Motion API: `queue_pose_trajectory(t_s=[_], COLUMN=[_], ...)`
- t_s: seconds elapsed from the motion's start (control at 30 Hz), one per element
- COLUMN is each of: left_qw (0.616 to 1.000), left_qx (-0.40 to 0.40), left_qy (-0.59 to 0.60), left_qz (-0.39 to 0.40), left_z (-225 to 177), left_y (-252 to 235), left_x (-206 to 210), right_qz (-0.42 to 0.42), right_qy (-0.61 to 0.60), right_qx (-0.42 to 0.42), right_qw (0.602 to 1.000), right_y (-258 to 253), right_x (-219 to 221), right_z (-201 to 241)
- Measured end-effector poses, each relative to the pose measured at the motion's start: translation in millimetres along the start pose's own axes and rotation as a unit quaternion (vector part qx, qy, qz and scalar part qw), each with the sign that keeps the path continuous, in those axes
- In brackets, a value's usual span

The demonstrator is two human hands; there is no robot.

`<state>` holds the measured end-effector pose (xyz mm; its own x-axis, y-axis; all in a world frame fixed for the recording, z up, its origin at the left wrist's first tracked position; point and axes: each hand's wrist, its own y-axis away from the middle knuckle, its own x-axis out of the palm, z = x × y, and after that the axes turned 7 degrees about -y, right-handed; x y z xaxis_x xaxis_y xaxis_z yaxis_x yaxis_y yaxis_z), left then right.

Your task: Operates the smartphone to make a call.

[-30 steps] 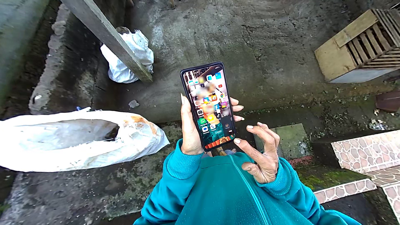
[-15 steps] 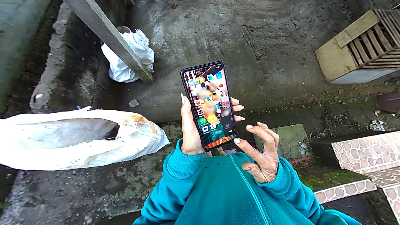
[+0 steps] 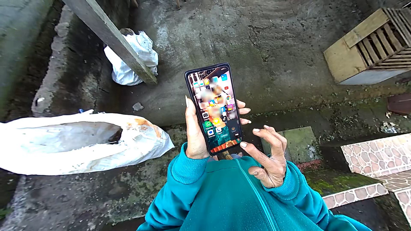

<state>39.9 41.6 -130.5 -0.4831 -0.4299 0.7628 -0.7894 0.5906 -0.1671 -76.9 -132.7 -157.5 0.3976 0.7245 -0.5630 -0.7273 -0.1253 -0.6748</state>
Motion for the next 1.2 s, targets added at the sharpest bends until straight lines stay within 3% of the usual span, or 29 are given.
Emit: queue_pose_trajectory(t_s=[0.27,0.73,1.2], left_qw=[1.000,1.000,1.000], left_qx=[0.001,-0.010,-0.019], left_qy=[0.002,0.002,-0.006], left_qz=[0.001,0.000,0.002], left_z=[1.7,5.1,15.3], left_y=[-0.4,-1.4,4.4], left_x=[2.2,6.6,10.2], right_qz=[-0.031,-0.008,-0.018], right_qy=[0.016,0.004,0.028], right_qx=[0.016,0.001,0.042], right_qw=[0.999,1.000,0.999], right_y=[4.5,6.9,3.9], right_x=[-3.1,-1.8,5.2], right_z=[0.8,-0.7,0.2])
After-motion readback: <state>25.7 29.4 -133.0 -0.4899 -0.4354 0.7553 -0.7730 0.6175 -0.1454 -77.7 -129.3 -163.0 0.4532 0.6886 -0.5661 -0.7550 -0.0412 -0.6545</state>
